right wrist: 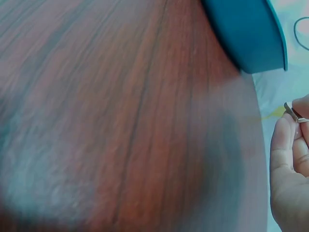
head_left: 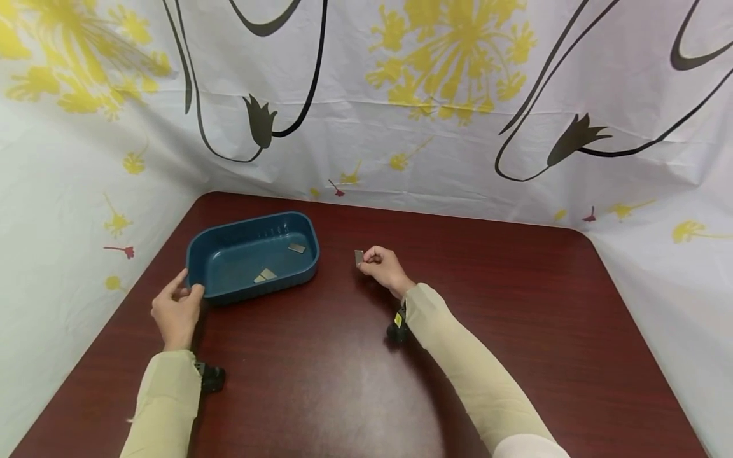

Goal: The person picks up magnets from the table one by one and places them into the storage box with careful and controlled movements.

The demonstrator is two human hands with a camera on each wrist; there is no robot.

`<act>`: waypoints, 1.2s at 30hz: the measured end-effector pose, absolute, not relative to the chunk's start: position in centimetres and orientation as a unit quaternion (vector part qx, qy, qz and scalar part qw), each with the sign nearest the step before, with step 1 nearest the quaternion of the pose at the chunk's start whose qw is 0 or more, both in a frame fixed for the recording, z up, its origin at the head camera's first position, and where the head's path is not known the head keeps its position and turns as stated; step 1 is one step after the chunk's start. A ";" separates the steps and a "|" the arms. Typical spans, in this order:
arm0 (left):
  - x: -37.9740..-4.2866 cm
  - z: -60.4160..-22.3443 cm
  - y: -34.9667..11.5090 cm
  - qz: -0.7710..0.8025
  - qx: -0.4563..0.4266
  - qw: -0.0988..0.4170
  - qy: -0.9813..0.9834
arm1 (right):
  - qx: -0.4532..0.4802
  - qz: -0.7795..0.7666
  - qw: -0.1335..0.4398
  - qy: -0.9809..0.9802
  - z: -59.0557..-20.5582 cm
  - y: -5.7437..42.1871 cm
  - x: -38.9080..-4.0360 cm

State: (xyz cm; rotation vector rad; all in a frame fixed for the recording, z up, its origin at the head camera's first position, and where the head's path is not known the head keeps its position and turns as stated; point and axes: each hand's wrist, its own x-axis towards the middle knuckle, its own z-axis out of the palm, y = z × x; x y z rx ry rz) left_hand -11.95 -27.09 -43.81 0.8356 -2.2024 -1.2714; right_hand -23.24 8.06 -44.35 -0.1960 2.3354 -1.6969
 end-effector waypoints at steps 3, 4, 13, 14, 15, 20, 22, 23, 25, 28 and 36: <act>-11.9 -43.8 -27.1 -0.461 0.304 0.230 -0.801 | -0.073 -0.584 0.125 0.799 -43.8 7.5 -23.2; -11.9 -43.8 -27.1 -0.462 0.304 0.229 -0.801 | -0.074 -0.583 0.125 0.799 -43.6 7.4 -23.2; -11.9 -43.9 -27.1 -0.464 0.305 0.227 -0.800 | -0.096 -0.583 0.124 0.797 -42.7 6.0 -23.2; -11.9 -43.9 -27.1 -0.464 0.305 0.227 -0.800 | -0.099 -0.584 0.124 0.796 -42.7 6.0 -23.3; -11.9 -44.0 -27.1 -0.463 0.305 0.228 -0.800 | -0.103 -0.585 0.123 0.795 -42.6 5.9 -23.3; -12.0 -44.0 -27.1 -0.460 0.304 0.233 -0.801 | -0.123 -0.598 0.112 0.784 -42.0 5.4 -23.3; -12.0 -44.0 -27.1 -0.460 0.304 0.233 -0.801 | -0.129 -0.602 0.110 0.780 -41.8 5.1 -23.4; -12.0 -44.0 -27.1 -0.460 0.305 0.233 -0.801 | -0.132 -0.604 0.108 0.779 -41.8 5.0 -23.4; -12.0 -44.0 -27.1 -0.459 0.305 0.232 -0.801 | -0.137 -0.607 0.110 0.775 -41.7 4.7 -23.4; -11.9 -44.0 -27.1 -0.457 0.300 0.238 -0.803 | -0.141 -0.609 0.114 0.772 -41.5 4.2 -23.4; -11.9 -44.0 -27.2 -0.457 0.296 0.237 -0.804 | -0.137 -0.602 0.121 0.777 -40.8 3.0 -23.5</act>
